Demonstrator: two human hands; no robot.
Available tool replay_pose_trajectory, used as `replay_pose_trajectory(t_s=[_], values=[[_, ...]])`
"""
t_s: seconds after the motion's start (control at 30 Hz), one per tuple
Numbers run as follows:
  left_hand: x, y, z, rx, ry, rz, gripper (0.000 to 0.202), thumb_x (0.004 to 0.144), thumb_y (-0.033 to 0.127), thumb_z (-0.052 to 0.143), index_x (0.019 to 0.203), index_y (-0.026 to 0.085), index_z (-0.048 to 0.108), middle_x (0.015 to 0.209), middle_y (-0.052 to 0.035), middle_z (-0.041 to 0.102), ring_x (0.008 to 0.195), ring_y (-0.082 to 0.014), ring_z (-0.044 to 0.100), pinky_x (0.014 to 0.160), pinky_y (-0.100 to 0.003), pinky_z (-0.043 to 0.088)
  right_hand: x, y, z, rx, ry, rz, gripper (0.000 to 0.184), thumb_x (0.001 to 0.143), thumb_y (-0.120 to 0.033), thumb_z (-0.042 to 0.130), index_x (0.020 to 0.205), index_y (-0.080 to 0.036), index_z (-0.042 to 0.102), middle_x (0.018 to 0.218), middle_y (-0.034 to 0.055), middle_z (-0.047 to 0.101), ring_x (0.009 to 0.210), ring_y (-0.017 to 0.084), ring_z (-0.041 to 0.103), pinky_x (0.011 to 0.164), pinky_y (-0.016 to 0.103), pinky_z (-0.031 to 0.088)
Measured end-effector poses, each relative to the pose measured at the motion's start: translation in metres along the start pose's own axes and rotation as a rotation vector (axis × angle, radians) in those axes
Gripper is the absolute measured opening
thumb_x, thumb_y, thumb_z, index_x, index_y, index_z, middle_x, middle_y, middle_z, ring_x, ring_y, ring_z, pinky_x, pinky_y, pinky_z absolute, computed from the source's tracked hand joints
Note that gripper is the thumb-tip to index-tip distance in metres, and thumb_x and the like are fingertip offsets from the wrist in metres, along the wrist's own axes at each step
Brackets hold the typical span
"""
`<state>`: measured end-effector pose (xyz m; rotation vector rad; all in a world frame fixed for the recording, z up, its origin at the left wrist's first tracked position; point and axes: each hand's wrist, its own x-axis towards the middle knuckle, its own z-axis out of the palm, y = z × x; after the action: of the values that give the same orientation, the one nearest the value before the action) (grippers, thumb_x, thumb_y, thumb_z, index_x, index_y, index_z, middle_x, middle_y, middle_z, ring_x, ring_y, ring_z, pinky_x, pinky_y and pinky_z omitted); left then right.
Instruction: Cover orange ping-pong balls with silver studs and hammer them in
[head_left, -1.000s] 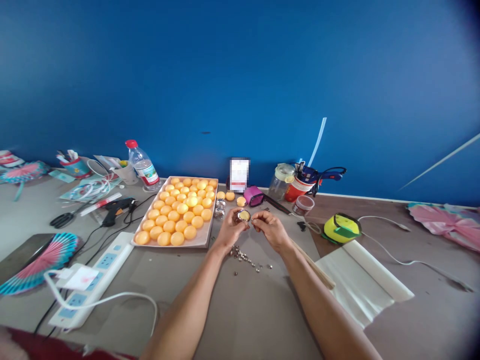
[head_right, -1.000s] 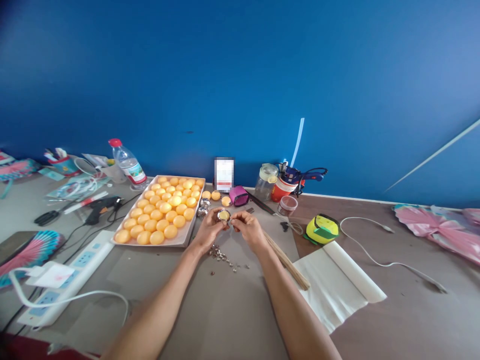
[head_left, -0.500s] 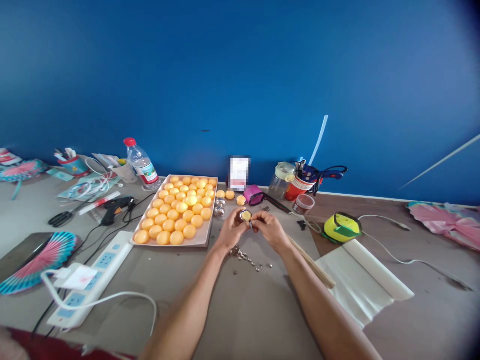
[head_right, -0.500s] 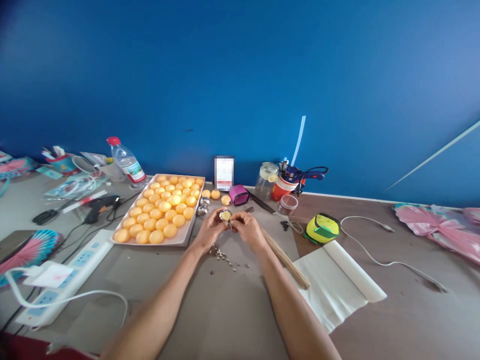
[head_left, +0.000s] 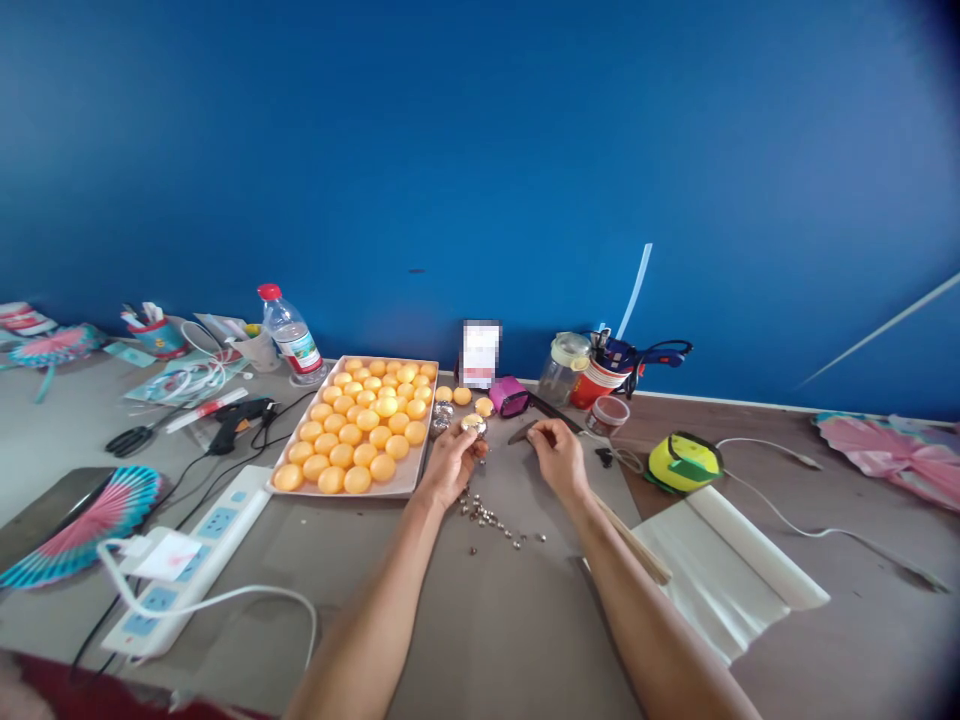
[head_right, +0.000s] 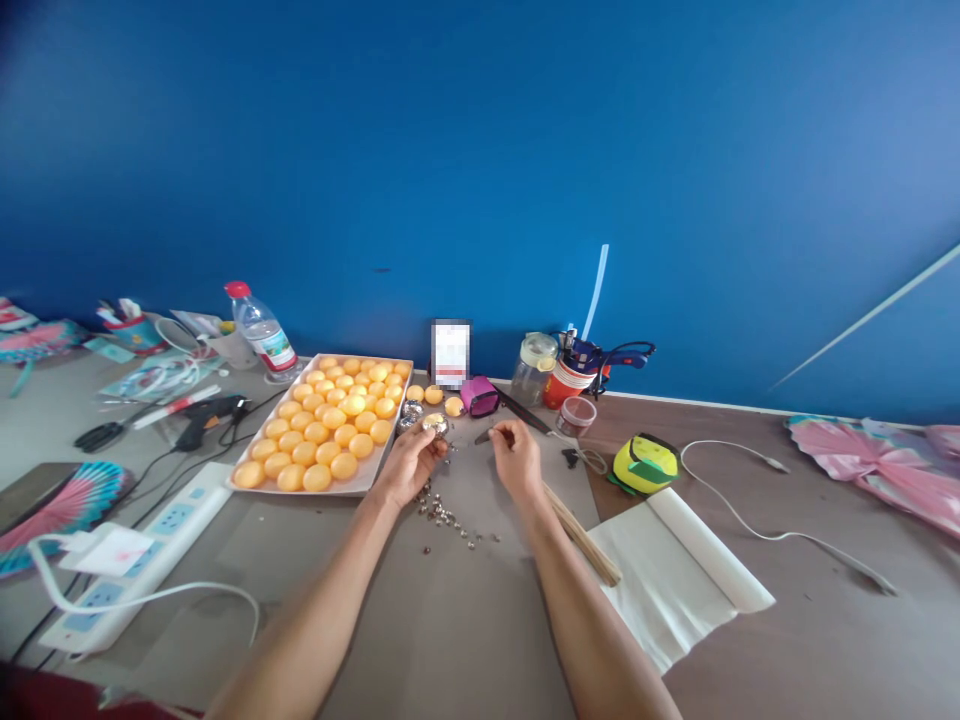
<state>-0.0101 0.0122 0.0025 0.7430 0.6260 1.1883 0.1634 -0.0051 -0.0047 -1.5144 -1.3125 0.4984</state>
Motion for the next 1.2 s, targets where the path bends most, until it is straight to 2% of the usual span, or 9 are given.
replay_pose_trajectory(t_s=[0.13,0.23,0.33,0.57,0.73,0.9,1.03,1.1,1.2], values=[[-0.001,0.006,-0.002,-0.186,-0.012,-0.051,0.019,0.07,0.023,0.065,0.084,0.012,0.058,0.08,-0.0043,0.061,0.066,-0.0095,0.057,0.061,-0.022,0.046,0.0,0.01,-0.01,-0.513,0.048,-0.102,0.015,0.077,-0.024,0.048,0.084,-0.016,0.059,0.087,0.0096,0.059,0.083,0.021,0.052,0.073,0.031,0.036],[-0.002,0.007,-0.002,-0.241,-0.045,-0.069,0.023,0.071,0.018,0.064,0.093,0.014,0.057,0.09,-0.0058,0.064,0.07,-0.0101,0.059,0.066,-0.023,0.047,-0.002,0.011,-0.012,-0.791,-0.021,-0.032,0.022,0.079,-0.029,0.05,0.094,-0.016,0.06,0.097,0.0114,0.058,0.094,0.024,0.05,0.078,0.034,0.034],[-0.002,0.006,-0.003,-0.284,-0.071,-0.069,0.032,0.072,0.015,0.062,0.103,0.017,0.055,0.092,-0.006,0.064,0.074,-0.011,0.06,0.071,-0.024,0.047,-0.004,0.009,-0.011,-0.906,-0.14,0.033,0.025,0.08,-0.035,0.05,0.095,-0.018,0.061,0.099,0.0105,0.057,0.096,0.025,0.05,0.079,0.035,0.034],[0.0,0.004,-0.003,-0.276,-0.055,-0.058,0.038,0.072,0.016,0.064,0.109,0.019,0.053,0.09,-0.0055,0.064,0.072,-0.0095,0.06,0.07,-0.023,0.047,-0.001,0.01,-0.008,-0.945,-0.254,0.066,0.024,0.083,-0.033,0.047,0.095,-0.017,0.059,0.098,0.0105,0.058,0.094,0.023,0.054,0.076,0.03,0.035],[0.0,0.002,-0.001,-0.217,-0.066,-0.06,0.044,0.071,0.017,0.065,0.113,0.021,0.05,0.087,-0.0042,0.063,0.068,-0.0084,0.059,0.065,-0.022,0.045,-0.001,0.008,-0.007,-0.879,-0.275,0.015,0.02,0.082,-0.031,0.047,0.091,-0.017,0.059,0.095,0.0085,0.06,0.089,0.02,0.056,0.075,0.028,0.034],[0.001,0.001,0.0,-0.164,-0.036,-0.06,0.047,0.071,0.018,0.066,0.115,0.023,0.049,0.088,-0.0037,0.062,0.066,-0.0081,0.058,0.063,-0.021,0.044,0.002,0.009,-0.007,-0.755,-0.267,-0.032,0.025,0.083,-0.039,0.045,0.079,-0.019,0.06,0.084,0.005,0.062,0.081,0.017,0.057,0.074,0.027,0.036],[0.0,0.001,0.002,-0.133,-0.014,-0.05,0.049,0.07,0.018,0.066,0.116,0.023,0.049,0.087,-0.0035,0.062,0.065,-0.0079,0.058,0.061,-0.02,0.044,0.007,0.017,-0.007,-0.735,-0.125,-0.092,0.031,0.08,-0.036,0.049,0.103,-0.017,0.058,0.106,0.0101,0.059,0.097,0.023,0.051,0.081,0.032,0.036],[0.0,0.001,0.004,-0.128,-0.011,-0.049,0.049,0.07,0.018,0.066,0.116,0.023,0.049,0.088,-0.0037,0.062,0.065,-0.0076,0.057,0.061,-0.02,0.043,0.009,0.021,-0.007,-0.739,-0.128,-0.133,0.036,0.08,-0.035,0.051,0.11,-0.016,0.056,0.114,0.0107,0.056,0.103,0.026,0.047,0.085,0.034,0.035],[-0.001,0.003,0.006,-0.13,-0.009,-0.052,0.048,0.071,0.017,0.066,0.115,0.023,0.049,0.088,-0.0039,0.062,0.065,-0.0076,0.057,0.062,-0.02,0.043,0.008,0.026,-0.004,-0.738,-0.166,-0.14,0.033,0.08,-0.034,0.05,0.108,-0.017,0.058,0.113,0.0096,0.056,0.104,0.026,0.046,0.088,0.036,0.034]])
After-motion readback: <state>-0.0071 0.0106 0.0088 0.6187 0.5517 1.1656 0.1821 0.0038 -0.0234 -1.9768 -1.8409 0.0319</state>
